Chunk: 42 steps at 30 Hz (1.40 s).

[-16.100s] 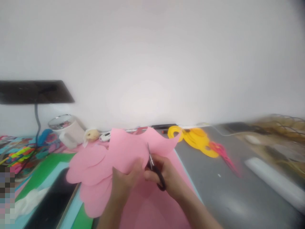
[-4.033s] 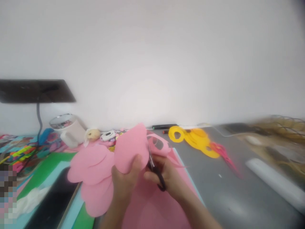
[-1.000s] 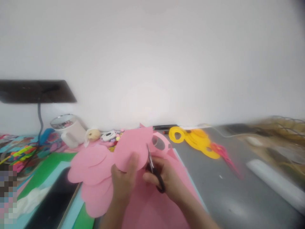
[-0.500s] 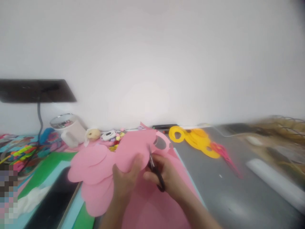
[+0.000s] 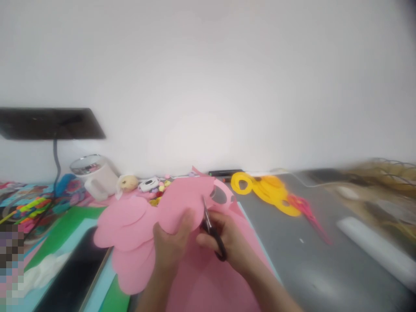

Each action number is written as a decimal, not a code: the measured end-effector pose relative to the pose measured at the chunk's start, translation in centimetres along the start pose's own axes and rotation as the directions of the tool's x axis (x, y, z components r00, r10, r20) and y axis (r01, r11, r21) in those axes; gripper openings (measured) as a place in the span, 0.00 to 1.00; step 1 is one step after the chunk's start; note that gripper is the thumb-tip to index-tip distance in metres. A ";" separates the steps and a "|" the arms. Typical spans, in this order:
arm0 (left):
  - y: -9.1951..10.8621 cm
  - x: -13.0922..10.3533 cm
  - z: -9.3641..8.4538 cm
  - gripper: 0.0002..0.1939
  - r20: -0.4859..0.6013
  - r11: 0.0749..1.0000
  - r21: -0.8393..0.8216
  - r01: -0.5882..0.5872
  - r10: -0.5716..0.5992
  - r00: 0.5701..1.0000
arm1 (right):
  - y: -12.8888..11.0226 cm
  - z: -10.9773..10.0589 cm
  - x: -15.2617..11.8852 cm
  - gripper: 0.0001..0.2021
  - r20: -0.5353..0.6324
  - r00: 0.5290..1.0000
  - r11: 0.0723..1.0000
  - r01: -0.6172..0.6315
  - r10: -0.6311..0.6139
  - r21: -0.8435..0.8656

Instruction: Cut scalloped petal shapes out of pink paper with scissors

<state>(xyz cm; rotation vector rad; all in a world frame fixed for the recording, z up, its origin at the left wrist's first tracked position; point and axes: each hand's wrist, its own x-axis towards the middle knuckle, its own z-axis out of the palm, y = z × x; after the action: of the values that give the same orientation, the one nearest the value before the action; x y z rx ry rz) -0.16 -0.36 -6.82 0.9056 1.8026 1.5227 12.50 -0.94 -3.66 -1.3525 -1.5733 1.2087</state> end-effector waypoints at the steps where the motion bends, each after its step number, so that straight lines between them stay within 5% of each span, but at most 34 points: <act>1: 0.0 0.0 0.0 0.23 0.002 1.000 -0.005 -0.006 0.006 1.000 | -0.1 0.0 0.0 0.12 -0.003 1.000 1.000 -0.004 0.004 -0.011; 10: 1.0 -0.5 -0.1 0.20 0.022 0.998 -0.052 -0.025 0.026 0.999 | -0.7 0.1 -0.1 0.13 -0.011 0.999 0.999 -0.046 0.046 0.015; 19: 1.6 -0.7 -0.1 0.17 0.034 0.996 -0.086 -0.036 0.039 0.999 | 1.0 0.8 0.0 0.08 0.108 0.994 0.956 -0.045 0.014 0.291; 29: 2.3 -1.1 -0.2 0.11 0.051 0.998 -0.004 0.057 -0.057 0.997 | 1.1 0.4 0.3 0.17 0.114 0.993 0.949 -0.051 0.016 0.311; 42: 1.6 -0.9 -0.1 0.09 0.098 0.999 -0.051 -0.015 0.020 0.995 | 2.3 0.6 0.6 0.16 0.104 0.992 0.939 0.037 -0.077 0.341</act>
<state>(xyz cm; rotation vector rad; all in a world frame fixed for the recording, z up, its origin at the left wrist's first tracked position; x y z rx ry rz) 0.42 -0.97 -5.17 0.9575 1.6831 1.5007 12.48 -0.45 -6.03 -1.0235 -1.3916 1.4662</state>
